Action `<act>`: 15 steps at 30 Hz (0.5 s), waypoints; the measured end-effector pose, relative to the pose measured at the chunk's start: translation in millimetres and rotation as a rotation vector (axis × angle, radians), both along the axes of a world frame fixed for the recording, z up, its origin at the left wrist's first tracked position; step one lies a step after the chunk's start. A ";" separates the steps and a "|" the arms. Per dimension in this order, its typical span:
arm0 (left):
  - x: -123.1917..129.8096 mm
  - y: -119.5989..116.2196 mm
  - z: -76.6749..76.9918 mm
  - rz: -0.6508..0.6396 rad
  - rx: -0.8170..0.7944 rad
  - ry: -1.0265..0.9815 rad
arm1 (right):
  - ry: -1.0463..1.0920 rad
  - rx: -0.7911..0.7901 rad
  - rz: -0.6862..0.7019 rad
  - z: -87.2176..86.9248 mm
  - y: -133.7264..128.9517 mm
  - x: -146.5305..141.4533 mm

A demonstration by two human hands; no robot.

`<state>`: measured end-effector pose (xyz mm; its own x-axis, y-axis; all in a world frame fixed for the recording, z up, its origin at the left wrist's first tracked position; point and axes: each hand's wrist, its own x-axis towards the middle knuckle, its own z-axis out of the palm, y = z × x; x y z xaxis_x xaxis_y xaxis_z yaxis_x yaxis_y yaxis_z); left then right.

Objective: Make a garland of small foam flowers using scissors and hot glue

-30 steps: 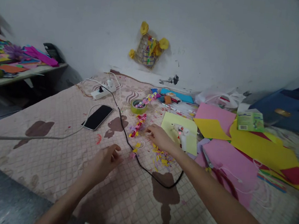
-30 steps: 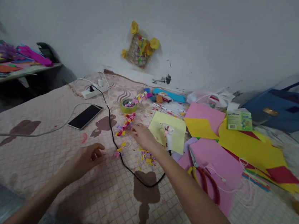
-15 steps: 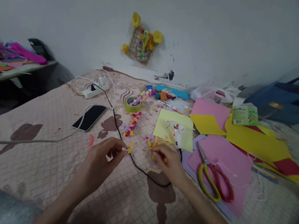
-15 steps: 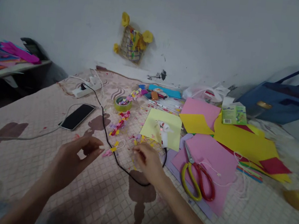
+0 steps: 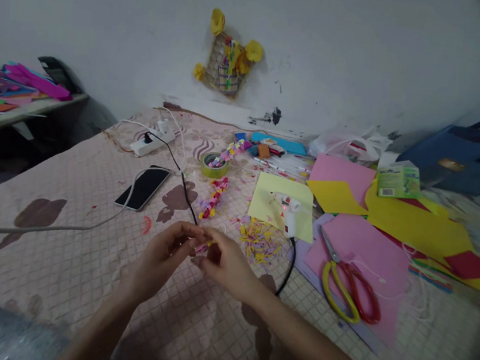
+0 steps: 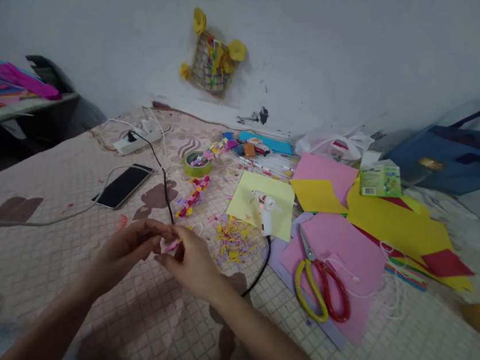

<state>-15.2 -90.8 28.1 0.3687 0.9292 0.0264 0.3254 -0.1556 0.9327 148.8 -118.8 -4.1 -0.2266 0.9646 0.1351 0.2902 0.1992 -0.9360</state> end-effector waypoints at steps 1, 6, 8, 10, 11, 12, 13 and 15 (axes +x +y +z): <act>-3.6 0.5 0.3 0.039 0.035 0.051 | -0.036 0.012 -0.035 -2.3 0.3 -0.8; -25.2 1.9 1.8 0.461 0.403 0.360 | -0.194 0.110 -0.174 -12.9 -11.3 14.2; -23.1 0.0 6.4 0.499 0.498 0.389 | -0.267 0.115 -0.218 -15.5 -17.6 24.2; -12.9 -3.5 15.8 0.400 0.563 0.360 | -0.300 0.125 -0.258 -18.0 -22.7 33.6; -7.0 -5.9 21.2 0.295 0.591 0.341 | -0.307 0.136 -0.264 -19.4 -24.8 37.9; -2.6 -9.1 25.8 0.223 0.635 0.310 | -0.310 0.152 -0.262 -20.9 -26.7 41.9; -1.2 -13.3 28.3 0.163 0.671 0.274 | -0.309 0.166 -0.255 -22.5 -28.5 45.6; -12.4 -26.1 22.1 0.085 0.685 0.198 | -0.305 0.194 -0.241 -25.6 -31.7 52.1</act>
